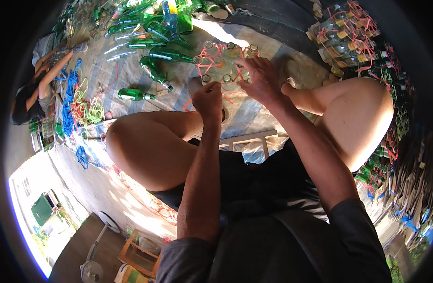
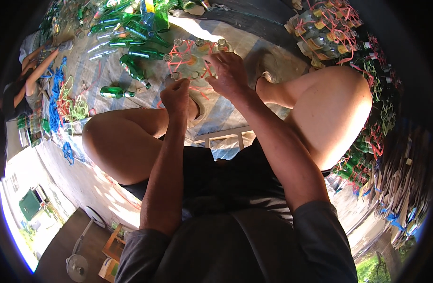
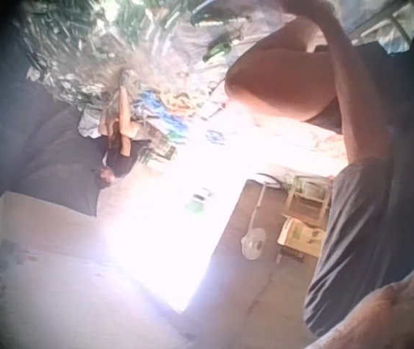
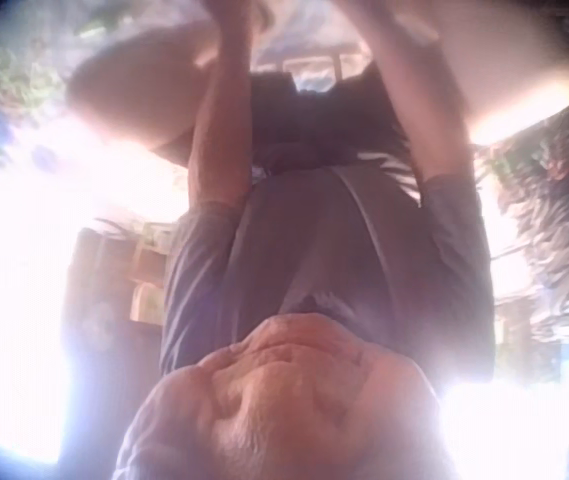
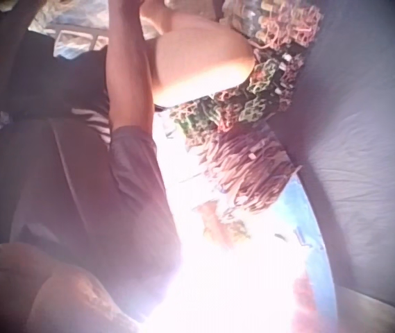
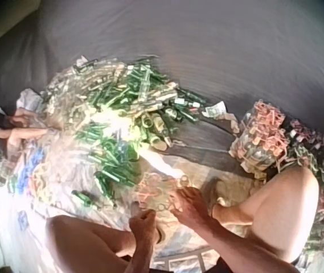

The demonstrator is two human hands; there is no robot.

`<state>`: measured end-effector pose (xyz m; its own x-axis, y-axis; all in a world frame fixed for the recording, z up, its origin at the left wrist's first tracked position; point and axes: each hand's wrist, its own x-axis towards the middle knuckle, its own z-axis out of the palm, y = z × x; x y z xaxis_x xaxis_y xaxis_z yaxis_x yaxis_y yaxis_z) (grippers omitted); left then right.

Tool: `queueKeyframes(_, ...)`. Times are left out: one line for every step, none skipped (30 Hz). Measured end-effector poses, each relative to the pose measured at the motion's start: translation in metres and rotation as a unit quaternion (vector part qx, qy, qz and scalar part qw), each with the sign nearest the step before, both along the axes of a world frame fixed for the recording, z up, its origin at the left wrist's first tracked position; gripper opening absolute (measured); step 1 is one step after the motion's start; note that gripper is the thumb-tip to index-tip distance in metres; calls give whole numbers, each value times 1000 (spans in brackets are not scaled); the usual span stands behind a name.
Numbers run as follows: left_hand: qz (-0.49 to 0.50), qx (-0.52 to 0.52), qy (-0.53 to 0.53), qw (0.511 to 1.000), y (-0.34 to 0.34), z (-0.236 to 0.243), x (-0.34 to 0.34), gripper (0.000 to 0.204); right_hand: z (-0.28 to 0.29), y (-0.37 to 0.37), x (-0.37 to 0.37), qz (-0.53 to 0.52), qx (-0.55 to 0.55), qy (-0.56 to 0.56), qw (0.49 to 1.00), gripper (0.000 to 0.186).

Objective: The person organizes glass bottles into bundles using plastic rings and string, then stacks the bundles together.

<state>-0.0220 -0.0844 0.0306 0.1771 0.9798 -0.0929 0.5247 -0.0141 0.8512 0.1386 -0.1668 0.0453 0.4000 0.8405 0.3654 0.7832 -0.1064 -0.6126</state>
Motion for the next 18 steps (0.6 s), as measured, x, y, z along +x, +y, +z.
queueKeyframes(9, -29, -2, 1000, -3, -2, -1, 20, 1, -1, 1, 5, -19, 12, 1000, 55)
queueKeyframes(19, -59, -5, 998, -4, -5, -1, 20, 1, -2, 1, 10, -38, 24, 999, 55)
queueKeyframes(26, -59, -7, 998, -4, -11, -4, 20, 4, -1, 0, 18, -38, 21, 999, 55)
queueKeyframes(43, -104, -81, 990, -5, -17, -7, 19, 6, 2, -1, 16, -15, 12, 1000, 55)
queueKeyframes(59, -148, -154, 975, -4, -23, -10, 18, 9, 4, -2, 14, 7, 2, 1000, 55)
queueKeyframes(64, -151, -158, 974, -7, -20, -7, 18, 10, 2, -1, 19, 3, -1, 1000, 55)
queueKeyframes(74, -179, -187, 963, -10, -17, -4, 17, 11, 0, 0, 12, -13, -3, 1000, 54)
queueKeyframes(84, -207, -216, 951, -12, -15, -1, 16, 12, -1, 1, 3, -30, -4, 1000, 53)
queueKeyframes(89, -205, -219, 950, -10, -18, -3, 16, 15, 1, 0, 10, -30, -7, 999, 53)
queueKeyframes(70, -203, -207, 955, -7, -23, -5, 16, 18, 4, -2, 3, -21, -15, 1000, 46)
queueKeyframes(50, -200, -194, 959, -4, -27, -6, 16, 20, 7, -3, -3, -11, -23, 1000, 39)
queueKeyframes(55, -202, -197, 958, -4, -28, -5, 16, 24, 11, -3, 2, -14, -25, 1000, 39)
queueKeyframes(60, -212, -196, 955, -3, -29, -5, 16, 28, 16, -3, 23, -3, -65, 998, 33)
queueKeyframes(65, -222, -196, 953, -3, -29, -4, 15, 31, 22, -4, 45, 9, -105, 993, 29)
queueKeyframes(69, -222, -198, 952, -3, -34, -3, 15, 30, 27, -5, 50, 9, -106, 993, 29)
queueKeyframes(74, -213, -220, 949, -4, -38, -3, 15, 29, 35, -5, 91, -40, -96, 990, 28)
queueKeyframes(80, -204, -242, 945, -4, -41, -3, 15, 27, 41, -5, 133, -88, -86, 983, 29)
queueKeyframes(81, -206, -246, 944, -4, -41, 0, 15, 21, 45, -1, 135, -91, -90, 983, 29)
